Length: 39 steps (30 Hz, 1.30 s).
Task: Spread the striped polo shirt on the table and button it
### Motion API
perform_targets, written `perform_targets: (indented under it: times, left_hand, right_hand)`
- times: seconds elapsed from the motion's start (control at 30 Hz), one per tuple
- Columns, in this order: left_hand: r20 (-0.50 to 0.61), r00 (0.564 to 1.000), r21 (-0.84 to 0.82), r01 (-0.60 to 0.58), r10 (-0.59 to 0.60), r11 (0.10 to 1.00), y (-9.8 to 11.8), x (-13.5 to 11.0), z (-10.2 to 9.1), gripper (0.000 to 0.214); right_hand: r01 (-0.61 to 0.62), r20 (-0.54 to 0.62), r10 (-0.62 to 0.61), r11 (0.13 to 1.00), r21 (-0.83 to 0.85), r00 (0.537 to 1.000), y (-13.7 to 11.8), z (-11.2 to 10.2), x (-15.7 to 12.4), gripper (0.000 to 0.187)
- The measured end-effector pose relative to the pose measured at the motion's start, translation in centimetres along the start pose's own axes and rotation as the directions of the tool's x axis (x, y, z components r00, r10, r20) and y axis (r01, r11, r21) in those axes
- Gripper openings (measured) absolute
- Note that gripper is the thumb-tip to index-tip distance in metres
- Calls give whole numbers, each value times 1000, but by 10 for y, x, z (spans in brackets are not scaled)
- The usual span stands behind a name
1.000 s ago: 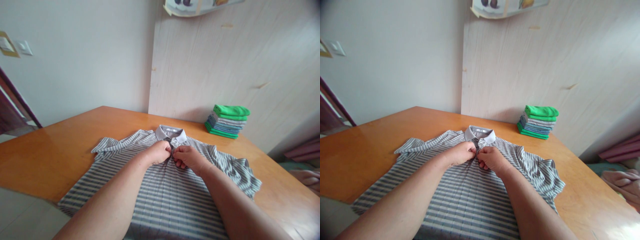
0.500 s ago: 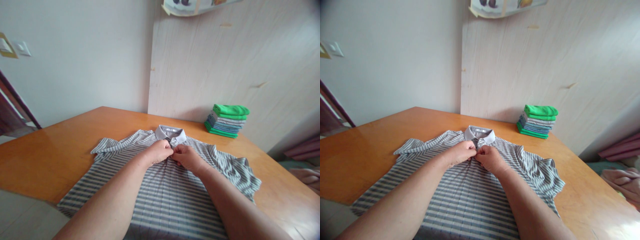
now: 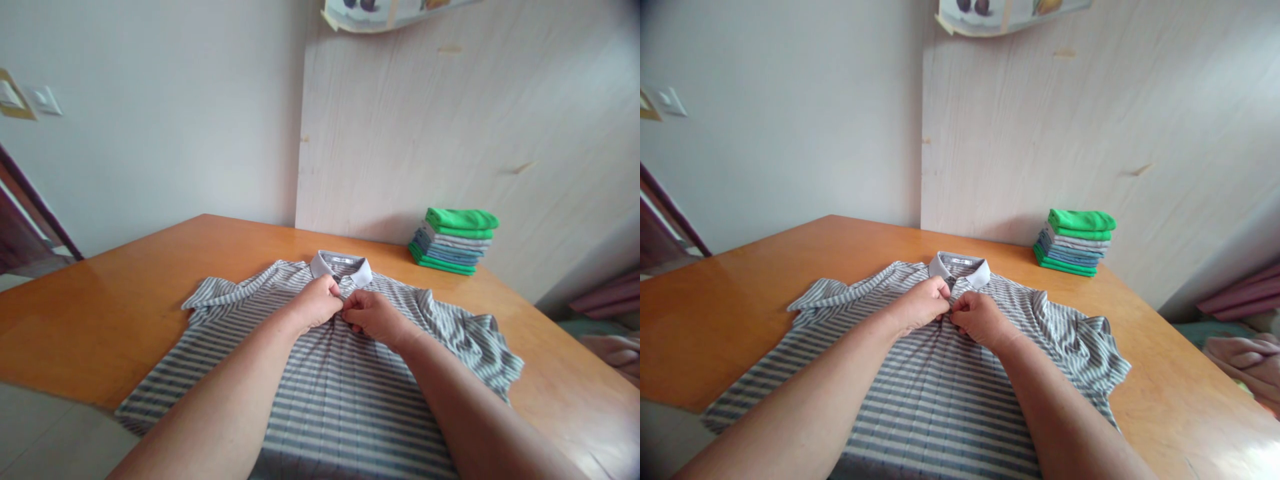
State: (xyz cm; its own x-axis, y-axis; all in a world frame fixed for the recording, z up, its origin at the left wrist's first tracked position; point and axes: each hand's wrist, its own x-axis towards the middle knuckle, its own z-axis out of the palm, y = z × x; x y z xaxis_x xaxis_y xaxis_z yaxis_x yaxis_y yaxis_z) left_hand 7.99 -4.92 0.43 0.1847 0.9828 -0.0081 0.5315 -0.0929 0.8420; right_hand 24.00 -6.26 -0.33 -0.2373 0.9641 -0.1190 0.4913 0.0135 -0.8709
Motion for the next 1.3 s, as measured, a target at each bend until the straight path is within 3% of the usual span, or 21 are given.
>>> perform_targets:
  times: [0.27,0.63,0.87,1.3]
  left_hand:
    - [-9,999,-62,37,-38,997,-1,1,1,26]
    - [-66,995,-68,72,-77,995,3,-2,3,25]
    - [-115,990,-68,68,-76,995,2,0,7,27]
    - [-60,998,4,33,-33,999,-6,4,3,26]
  right_hand:
    - [-22,-10,22,999,36,1000,-1,0,0,8]
    - [41,-45,-46,994,-100,998,-1,1,1,4]
    - [-7,-58,3,998,-66,998,-1,1,2,7]
    - [120,-136,-150,971,-208,979,5,7,6,8]
